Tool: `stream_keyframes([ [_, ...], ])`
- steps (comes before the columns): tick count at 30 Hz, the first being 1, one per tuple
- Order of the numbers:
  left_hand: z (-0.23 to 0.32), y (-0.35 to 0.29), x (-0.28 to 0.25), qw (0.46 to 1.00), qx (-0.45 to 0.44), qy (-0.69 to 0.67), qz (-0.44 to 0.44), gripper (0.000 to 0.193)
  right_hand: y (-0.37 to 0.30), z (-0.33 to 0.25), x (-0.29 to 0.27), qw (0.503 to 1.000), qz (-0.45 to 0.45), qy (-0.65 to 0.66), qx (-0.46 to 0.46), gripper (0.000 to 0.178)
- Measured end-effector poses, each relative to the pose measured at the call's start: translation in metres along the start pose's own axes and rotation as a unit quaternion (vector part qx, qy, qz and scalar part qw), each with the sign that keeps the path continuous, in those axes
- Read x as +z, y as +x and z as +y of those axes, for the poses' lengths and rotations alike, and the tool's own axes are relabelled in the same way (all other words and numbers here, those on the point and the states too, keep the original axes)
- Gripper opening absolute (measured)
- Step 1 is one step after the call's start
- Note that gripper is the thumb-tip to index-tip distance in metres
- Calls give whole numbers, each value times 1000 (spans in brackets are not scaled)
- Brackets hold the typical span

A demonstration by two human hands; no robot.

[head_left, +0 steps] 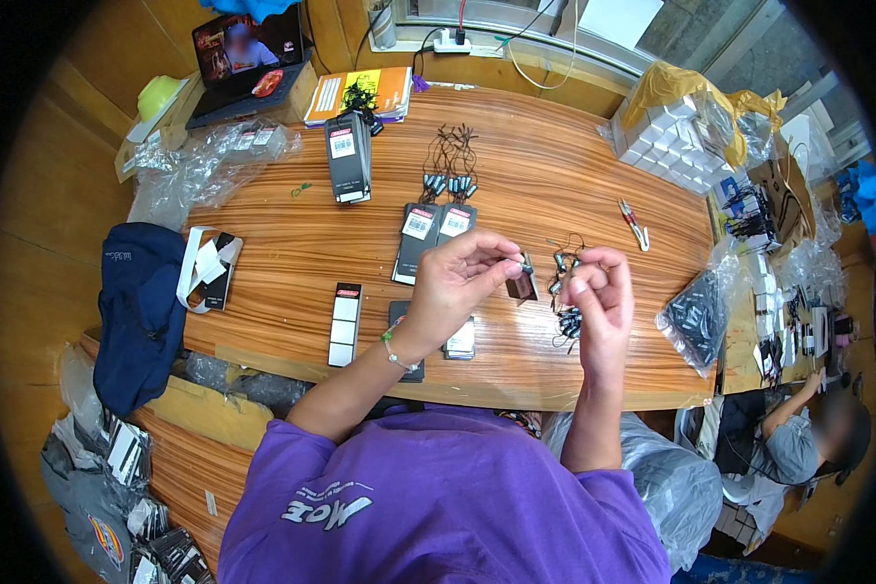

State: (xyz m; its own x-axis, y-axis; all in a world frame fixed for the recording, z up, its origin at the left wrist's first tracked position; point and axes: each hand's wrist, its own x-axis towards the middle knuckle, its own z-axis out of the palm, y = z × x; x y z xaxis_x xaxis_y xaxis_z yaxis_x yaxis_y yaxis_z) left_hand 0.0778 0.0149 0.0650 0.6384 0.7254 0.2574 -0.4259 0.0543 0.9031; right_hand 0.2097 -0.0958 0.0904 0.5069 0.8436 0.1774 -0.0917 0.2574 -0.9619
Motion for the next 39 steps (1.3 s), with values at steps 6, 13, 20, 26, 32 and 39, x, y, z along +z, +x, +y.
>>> stream_keyframes([
  [6,4,-1,1,1000,-21,-8,-5,15,-1,2,9,993,-85,-80,25,27],
  [13,2,0,-2,999,-36,20,-19,14,-1,2,7,992,-87,-83,46,27],
  [20,7,2,0,995,-73,40,-52,13,-1,2,6,989,-92,-104,51,26],
  [26,17,6,0,988,-109,60,-91,15,-2,4,3,990,-103,-22,97,24],
  [32,21,5,0,984,-143,6,-107,15,2,17,-9,987,-129,59,71,24],
  [39,22,3,1,983,-150,-24,-99,12,0,23,-6,988,-127,75,37,19],
])
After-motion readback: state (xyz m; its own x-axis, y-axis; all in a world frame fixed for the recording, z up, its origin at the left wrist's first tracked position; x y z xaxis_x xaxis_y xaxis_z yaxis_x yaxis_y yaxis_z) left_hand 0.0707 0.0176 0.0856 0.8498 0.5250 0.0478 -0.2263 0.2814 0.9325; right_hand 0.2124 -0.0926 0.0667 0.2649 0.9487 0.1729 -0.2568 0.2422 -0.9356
